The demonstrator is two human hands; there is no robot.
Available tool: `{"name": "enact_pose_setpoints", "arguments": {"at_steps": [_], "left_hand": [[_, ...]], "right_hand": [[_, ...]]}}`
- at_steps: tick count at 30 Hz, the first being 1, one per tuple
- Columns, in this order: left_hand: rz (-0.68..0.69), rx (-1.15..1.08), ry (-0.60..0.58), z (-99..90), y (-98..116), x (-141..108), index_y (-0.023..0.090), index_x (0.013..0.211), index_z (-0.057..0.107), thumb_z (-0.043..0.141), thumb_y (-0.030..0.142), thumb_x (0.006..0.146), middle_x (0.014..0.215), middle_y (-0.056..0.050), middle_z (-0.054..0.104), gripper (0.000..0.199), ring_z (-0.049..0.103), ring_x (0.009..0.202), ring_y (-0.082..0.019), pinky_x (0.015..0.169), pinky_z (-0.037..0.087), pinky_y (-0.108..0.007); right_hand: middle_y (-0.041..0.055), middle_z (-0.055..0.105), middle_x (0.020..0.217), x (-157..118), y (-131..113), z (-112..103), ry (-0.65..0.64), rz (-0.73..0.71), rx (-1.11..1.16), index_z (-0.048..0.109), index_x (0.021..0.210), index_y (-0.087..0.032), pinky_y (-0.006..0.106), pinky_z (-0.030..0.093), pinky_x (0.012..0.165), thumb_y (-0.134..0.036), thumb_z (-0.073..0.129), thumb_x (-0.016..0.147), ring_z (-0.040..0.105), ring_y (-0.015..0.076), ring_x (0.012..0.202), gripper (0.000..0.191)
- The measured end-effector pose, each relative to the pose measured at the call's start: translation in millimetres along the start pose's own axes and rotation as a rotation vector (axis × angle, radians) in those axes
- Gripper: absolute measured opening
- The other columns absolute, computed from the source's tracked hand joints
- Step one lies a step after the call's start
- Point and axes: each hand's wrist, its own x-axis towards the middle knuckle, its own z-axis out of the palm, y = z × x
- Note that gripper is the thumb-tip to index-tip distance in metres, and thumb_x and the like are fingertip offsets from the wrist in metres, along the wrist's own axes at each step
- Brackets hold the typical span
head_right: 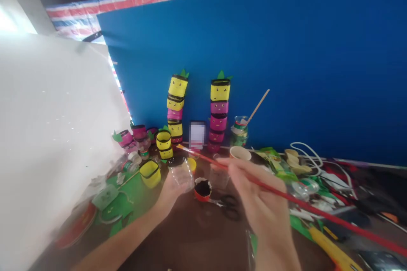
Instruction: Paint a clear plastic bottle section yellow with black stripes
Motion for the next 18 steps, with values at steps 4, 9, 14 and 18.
{"name": "enact_pose_setpoints", "arguments": {"at_steps": [4,9,14,18], "left_hand": [[-0.063,-0.023,0.008,-12.2,-14,-12,0.019,0.107,0.060,0.084,0.022,0.061,0.100,-0.008,0.070,0.052,0.066,0.091,-0.021,0.086,0.051,-0.036],[-0.060,-0.067,0.029,-18.6,-19,-11,0.019,0.107,0.061,0.085,0.022,0.058,0.095,-0.006,0.069,0.054,0.066,0.087,-0.020,0.083,0.051,-0.034],[-0.080,0.002,-0.023,-20.8,-20,-11,0.020,0.111,0.059,0.083,0.024,0.061,0.101,-0.008,0.068,0.055,0.065,0.093,-0.023,0.086,0.049,-0.038],[-0.087,0.029,-0.074,-23.0,-22,-11,0.019,0.110,0.058,0.084,0.025,0.061,0.101,-0.009,0.067,0.056,0.063,0.097,-0.025,0.089,0.047,-0.039]], "right_hand": [[0.0029,0.074,0.076,-38,22,27,-0.039,-0.145,0.062,0.070,0.078,-0.027,0.029,0.059,0.062,-0.035,0.058,0.084,0.072,0.0204,0.068,0.015],[0.0026,0.075,0.090,-100,65,52,0.081,-0.197,-0.054,0.067,0.092,-0.025,0.032,0.060,0.080,-0.018,0.057,0.084,0.073,0.0199,0.080,0.015],[0.0031,0.076,0.097,-122,85,62,0.035,-0.183,-0.208,0.069,0.099,-0.025,0.031,0.060,0.083,-0.021,0.056,0.086,0.073,0.0211,0.087,0.019],[0.0002,0.076,0.094,-124,87,60,-0.050,-0.150,-0.217,0.067,0.095,-0.028,0.028,0.061,0.079,-0.020,0.055,0.086,0.074,0.0199,0.083,0.017]]}}
